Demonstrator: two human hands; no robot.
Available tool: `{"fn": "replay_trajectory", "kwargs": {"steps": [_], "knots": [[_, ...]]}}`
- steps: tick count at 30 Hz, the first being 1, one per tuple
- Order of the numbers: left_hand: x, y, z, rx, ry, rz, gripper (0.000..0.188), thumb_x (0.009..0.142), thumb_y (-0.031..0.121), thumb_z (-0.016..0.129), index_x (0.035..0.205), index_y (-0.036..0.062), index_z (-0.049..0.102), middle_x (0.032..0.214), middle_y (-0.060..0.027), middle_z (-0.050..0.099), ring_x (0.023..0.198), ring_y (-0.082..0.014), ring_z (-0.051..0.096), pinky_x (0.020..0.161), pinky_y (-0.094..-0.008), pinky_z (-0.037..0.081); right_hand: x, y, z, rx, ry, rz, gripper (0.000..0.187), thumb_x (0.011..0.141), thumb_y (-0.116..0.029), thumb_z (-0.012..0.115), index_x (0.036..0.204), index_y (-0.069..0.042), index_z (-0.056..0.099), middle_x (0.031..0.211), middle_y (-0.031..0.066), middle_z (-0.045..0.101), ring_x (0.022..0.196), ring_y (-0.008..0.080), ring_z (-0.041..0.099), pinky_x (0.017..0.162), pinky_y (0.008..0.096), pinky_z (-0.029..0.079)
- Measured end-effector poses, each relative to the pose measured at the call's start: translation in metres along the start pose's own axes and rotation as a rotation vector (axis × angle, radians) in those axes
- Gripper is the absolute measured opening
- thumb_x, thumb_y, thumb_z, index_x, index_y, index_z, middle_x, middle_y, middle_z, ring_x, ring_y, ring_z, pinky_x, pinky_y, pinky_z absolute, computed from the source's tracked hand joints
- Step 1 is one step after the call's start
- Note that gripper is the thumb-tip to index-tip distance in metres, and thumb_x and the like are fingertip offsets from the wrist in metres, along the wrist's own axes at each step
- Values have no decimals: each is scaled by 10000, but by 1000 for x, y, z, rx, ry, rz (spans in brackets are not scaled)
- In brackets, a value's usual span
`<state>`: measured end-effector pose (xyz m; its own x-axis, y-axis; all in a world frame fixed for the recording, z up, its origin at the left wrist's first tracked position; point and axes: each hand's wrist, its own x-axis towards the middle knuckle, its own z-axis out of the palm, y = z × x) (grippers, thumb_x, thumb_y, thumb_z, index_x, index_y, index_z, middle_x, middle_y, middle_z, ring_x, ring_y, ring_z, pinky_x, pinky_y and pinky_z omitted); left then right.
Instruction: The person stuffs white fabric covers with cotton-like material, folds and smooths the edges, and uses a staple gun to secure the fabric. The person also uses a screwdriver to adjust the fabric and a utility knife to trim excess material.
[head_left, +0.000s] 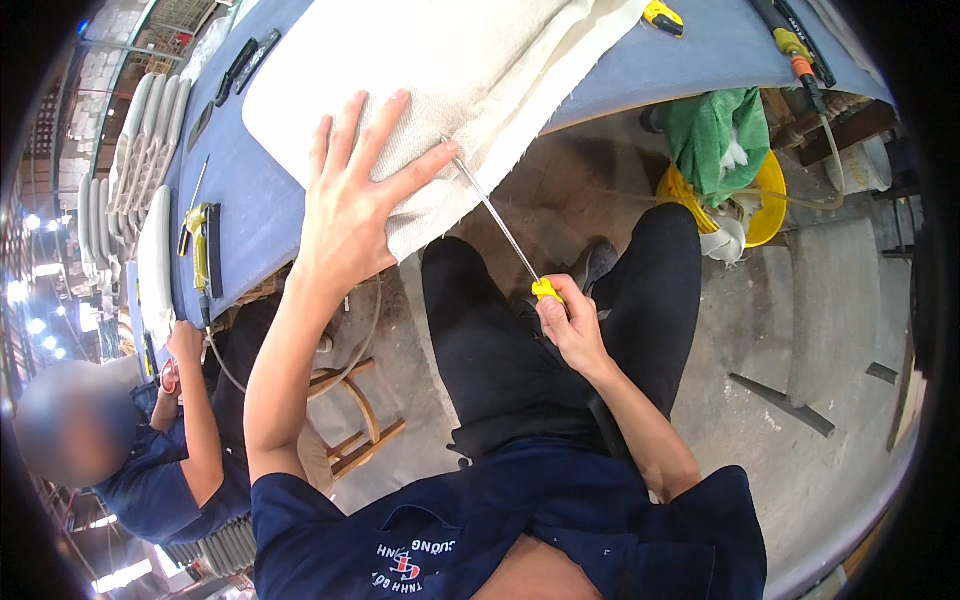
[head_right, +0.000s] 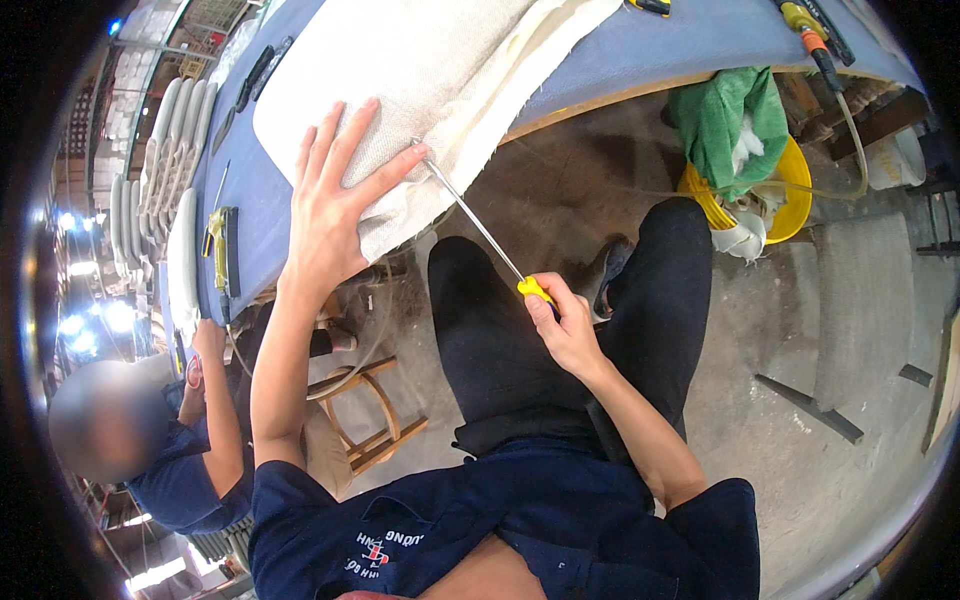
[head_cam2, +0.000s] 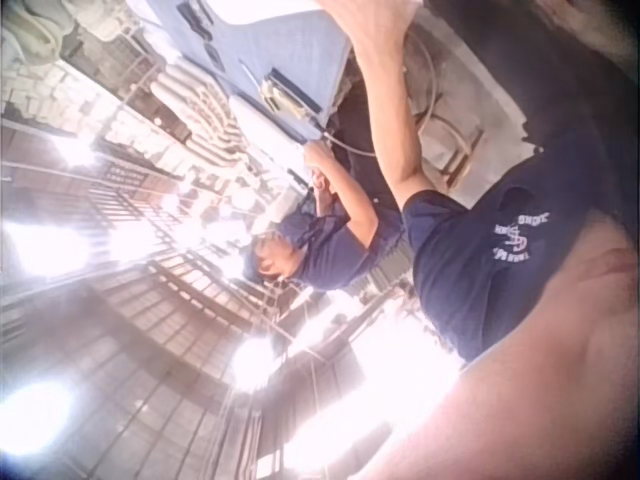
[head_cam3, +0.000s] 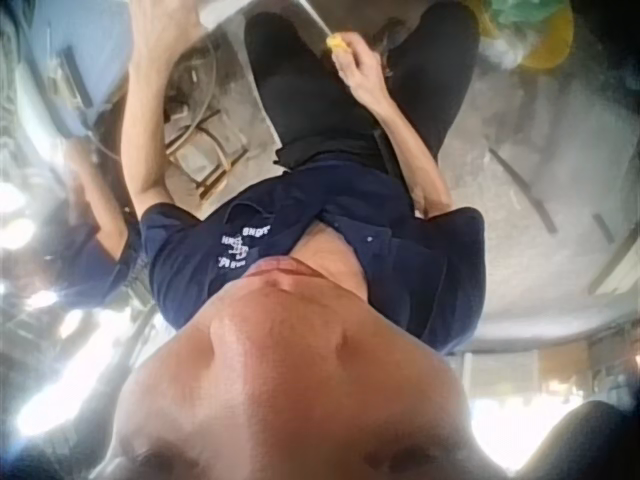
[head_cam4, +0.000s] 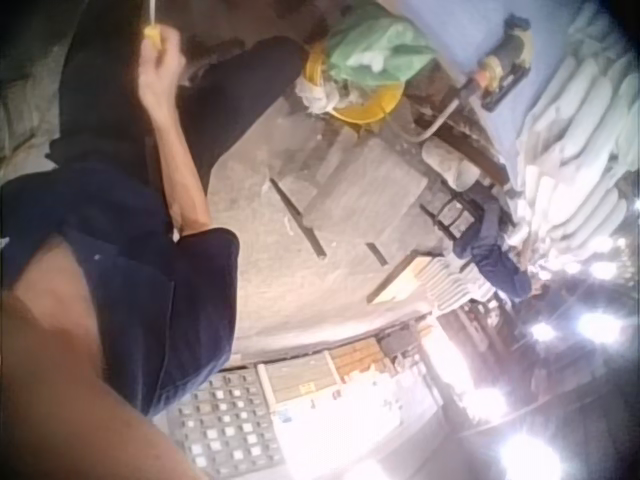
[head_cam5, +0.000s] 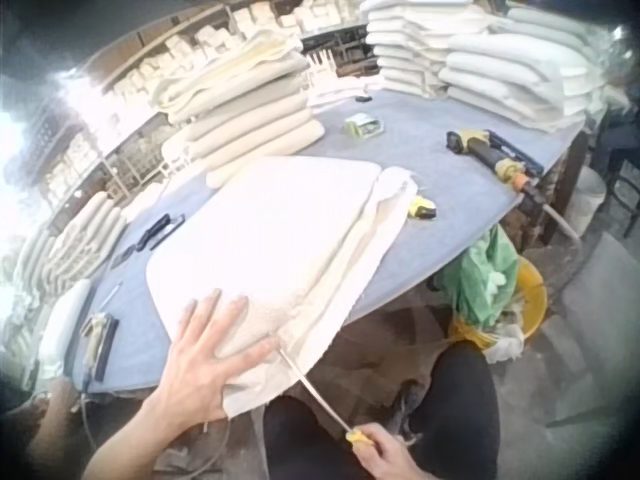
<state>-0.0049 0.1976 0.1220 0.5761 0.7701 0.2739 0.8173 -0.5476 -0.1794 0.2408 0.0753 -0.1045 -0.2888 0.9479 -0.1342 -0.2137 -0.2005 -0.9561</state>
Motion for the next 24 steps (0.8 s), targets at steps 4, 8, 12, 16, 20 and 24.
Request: {"fn": "replay_trajectory", "kwargs": {"steps": [4, 8, 12, 16, 20, 24], "knots": [[1, 5, -4, 55, -45, -37, 665, 749, 295, 848, 1396, 389, 728, 1695, -135, 412, 1556, -458, 354, 1254, -653, 269, -3, -4, 4, 133, -43, 99, 279, 1110, -291, 611, 1200, -28, 618, 756, 1, 581, 629, 74, 541, 589, 261, 452], [1, 5, -2, 52, -29, -28, 650, 763, 296, 845, 1395, 392, 729, 1691, -133, 416, 1551, -463, 356, 1249, -653, 275, -6, -2, 7, 29, 35, 33, 309, 1101, -303, 628, 1221, -18, 621, 770, 15, 597, 630, 79, 536, 584, 267, 447], [1, 5, -1, 50, -25, -25, 638, 778, 279, 837, 1396, 395, 727, 1691, -130, 413, 1547, -466, 360, 1244, -651, 283, -9, 1, 16, -205, 200, -118, 311, 1083, -281, 650, 1230, -8, 640, 866, 91, 679, 721, 163, 635, 670, 315, 503], [0, 8, -2, 94, -50, -48, 644, 783, 269, 838, 1402, 405, 720, 1696, -124, 404, 1544, -468, 362, 1242, -651, 286, -10, -18, 17, -350, 251, -115, 305, 1062, -261, 678, 1229, -6, 660, 979, 175, 754, 852, 281, 756, 776, 360, 569], [0, 8, -2, 98, -41, -45, 658, 777, 269, 843, 1407, 409, 714, 1694, -117, 406, 1540, -463, 368, 1241, -651, 288, -14, -24, 18, -375, 266, -98, 310, 1050, -257, 696, 1228, -6, 665, 990, 185, 758, 871, 313, 767, 784, 364, 574], [1, 7, -1, 126, -59, -42, 647, 786, 279, 839, 1406, 411, 713, 1692, -114, 407, 1538, -456, 373, 1241, -650, 290, -15, -26, 18, -457, 311, -133, 306, 1025, -240, 726, 1224, -14, 674, 1013, 188, 767, 891, 326, 774, 784, 370, 586]]}}
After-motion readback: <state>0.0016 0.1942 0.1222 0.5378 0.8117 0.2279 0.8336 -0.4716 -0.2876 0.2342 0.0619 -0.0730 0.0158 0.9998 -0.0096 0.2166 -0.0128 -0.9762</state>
